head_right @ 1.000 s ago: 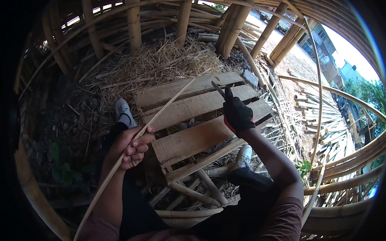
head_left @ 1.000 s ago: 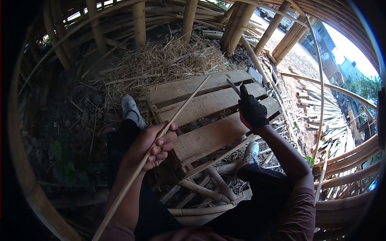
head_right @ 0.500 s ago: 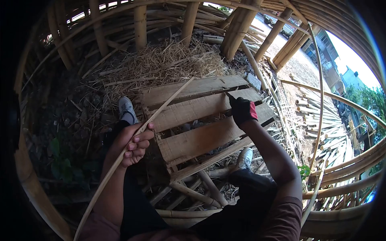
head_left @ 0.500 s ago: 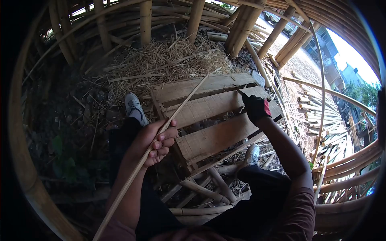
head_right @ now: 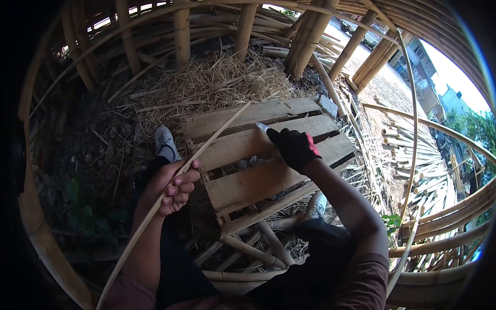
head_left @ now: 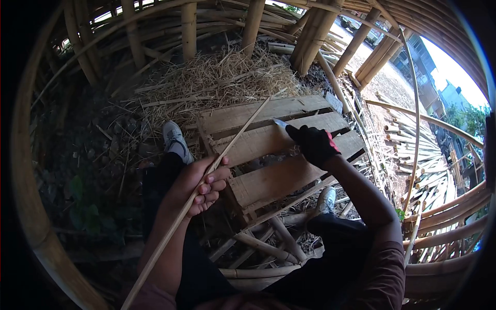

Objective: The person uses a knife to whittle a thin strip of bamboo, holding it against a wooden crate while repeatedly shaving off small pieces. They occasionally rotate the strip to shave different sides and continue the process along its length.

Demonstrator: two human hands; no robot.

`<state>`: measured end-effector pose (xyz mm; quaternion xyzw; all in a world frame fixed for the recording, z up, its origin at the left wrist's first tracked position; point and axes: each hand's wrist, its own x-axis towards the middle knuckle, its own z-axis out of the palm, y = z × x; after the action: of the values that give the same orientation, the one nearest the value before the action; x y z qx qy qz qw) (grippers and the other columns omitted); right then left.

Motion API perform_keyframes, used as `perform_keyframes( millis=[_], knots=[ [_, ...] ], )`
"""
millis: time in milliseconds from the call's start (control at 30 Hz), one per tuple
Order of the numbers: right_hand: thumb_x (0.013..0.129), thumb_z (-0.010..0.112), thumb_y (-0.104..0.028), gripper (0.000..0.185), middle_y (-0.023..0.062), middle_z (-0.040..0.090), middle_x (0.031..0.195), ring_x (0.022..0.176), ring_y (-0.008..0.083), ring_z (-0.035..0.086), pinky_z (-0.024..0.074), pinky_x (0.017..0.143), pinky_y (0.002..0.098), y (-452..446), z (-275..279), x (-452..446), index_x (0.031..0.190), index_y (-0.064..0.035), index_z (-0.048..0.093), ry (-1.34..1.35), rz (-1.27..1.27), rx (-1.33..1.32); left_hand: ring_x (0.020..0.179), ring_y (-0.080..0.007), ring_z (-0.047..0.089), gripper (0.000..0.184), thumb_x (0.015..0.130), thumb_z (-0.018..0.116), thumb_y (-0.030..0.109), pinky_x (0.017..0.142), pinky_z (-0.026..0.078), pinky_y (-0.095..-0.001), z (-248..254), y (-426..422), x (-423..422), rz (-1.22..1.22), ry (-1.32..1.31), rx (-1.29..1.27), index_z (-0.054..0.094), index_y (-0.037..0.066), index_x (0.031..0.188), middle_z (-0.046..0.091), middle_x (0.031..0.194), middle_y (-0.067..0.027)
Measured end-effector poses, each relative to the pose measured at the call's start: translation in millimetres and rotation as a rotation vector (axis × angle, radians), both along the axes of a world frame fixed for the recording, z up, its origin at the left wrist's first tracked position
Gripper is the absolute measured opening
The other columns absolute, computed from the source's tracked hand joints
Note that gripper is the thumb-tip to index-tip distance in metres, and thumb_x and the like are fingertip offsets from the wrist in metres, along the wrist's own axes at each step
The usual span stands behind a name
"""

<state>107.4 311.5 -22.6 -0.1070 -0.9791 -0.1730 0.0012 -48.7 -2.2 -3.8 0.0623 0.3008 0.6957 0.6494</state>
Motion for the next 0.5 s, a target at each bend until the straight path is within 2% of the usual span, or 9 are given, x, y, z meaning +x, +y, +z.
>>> perform_keyframes(
  millis=[33, 133, 200, 267, 333, 400, 500],
  knots=[
    [0.092, 0.048, -0.015, 0.044, 0.0116, 0.063, 0.097, 0.083, 0.0308, 0.067, 0.0527, 0.067, 0.0443, 31, -11, 7, 0.135, -0.0198, 0.052, 0.019, -0.111, 0.037, 0.036, 0.002, 0.036, 0.014, 0.103, 0.037, 0.019, 0.026, 0.032, -0.0132, 0, 0, 0, 0.007, -0.003, 0.006, 0.043, 0.007, 0.099, 0.038, 0.058, 0.0069],
    [0.09, 0.051, -0.013, 0.047, 0.0115, 0.062, 0.092, 0.077, 0.0295, 0.065, 0.0525, 0.064, 0.0439, 74, -15, 22, 0.136, -0.0176, 0.051, 0.071, -0.173, 0.096, 0.036, 0.002, 0.035, 0.015, 0.104, 0.036, 0.02, 0.026, 0.031, -0.0131, 2, 1, 2, 0.009, 0.016, -0.007, 0.044, 0.008, 0.099, 0.038, 0.058, 0.0072],
    [0.088, 0.052, -0.012, 0.052, 0.011, 0.061, 0.092, 0.078, 0.0285, 0.065, 0.0527, 0.064, 0.0429, 32, 7, 12, 0.14, -0.0162, 0.048, 0.082, -0.101, 0.099, 0.036, 0.0021, 0.035, 0.018, 0.105, 0.035, 0.023, 0.026, 0.031, -0.0131, 2, 1, 3, -0.006, 0.002, -0.017, 0.044, 0.008, 0.099, 0.038, 0.058, 0.0076],
    [0.089, 0.05, -0.01, 0.056, 0.0111, 0.06, 0.096, 0.081, 0.0277, 0.064, 0.0535, 0.065, 0.0428, 1, 9, -1, 0.144, -0.0139, 0.042, 0.043, 0.087, 0.027, 0.035, 0.0011, 0.036, 0.019, 0.105, 0.033, 0.021, 0.025, 0.032, -0.0137, 2, 2, 4, -0.007, -0.024, -0.014, 0.044, 0.006, 0.099, 0.039, 0.057, 0.0061],
    [0.091, 0.05, -0.012, 0.053, 0.0113, 0.061, 0.102, 0.087, 0.0278, 0.065, 0.055, 0.071, 0.0433, -37, 17, -16, 0.143, -0.0164, 0.043, -0.039, 0.21, -0.095, 0.034, 0.0002, 0.038, 0.02, 0.106, 0.032, 0.02, 0.024, 0.033, -0.0143, 2, 2, 5, -0.012, -0.044, -0.014, 0.043, 0.004, 0.1, 0.039, 0.056, 0.0047],
    [0.092, 0.049, -0.012, 0.052, 0.0116, 0.061, 0.104, 0.091, 0.0282, 0.065, 0.0557, 0.074, 0.0425, -46, 12, -28, 0.143, -0.0191, 0.043, -0.069, 0.256, -0.195, 0.035, 0.0024, 0.034, 0.022, 0.106, 0.035, 0.027, 0.027, 0.031, -0.0131, 1, 1, 7, -0.048, 0.055, -0.039, 0.045, 0.008, 0.098, 0.037, 0.057, 0.0082],
    [0.094, 0.047, -0.013, 0.05, 0.0129, 0.061, 0.106, 0.093, 0.029, 0.066, 0.0562, 0.075, 0.042, -12, 9, -37, 0.143, -0.021, 0.043, -0.061, 0.203, -0.116, 0.035, 0.0025, 0.034, 0.021, 0.105, 0.035, 0.025, 0.027, 0.031, -0.0132, 0, 1, 8, -0.041, 0.05, -0.04, 0.045, 0.008, 0.098, 0.037, 0.057, 0.0083]
  ],
)
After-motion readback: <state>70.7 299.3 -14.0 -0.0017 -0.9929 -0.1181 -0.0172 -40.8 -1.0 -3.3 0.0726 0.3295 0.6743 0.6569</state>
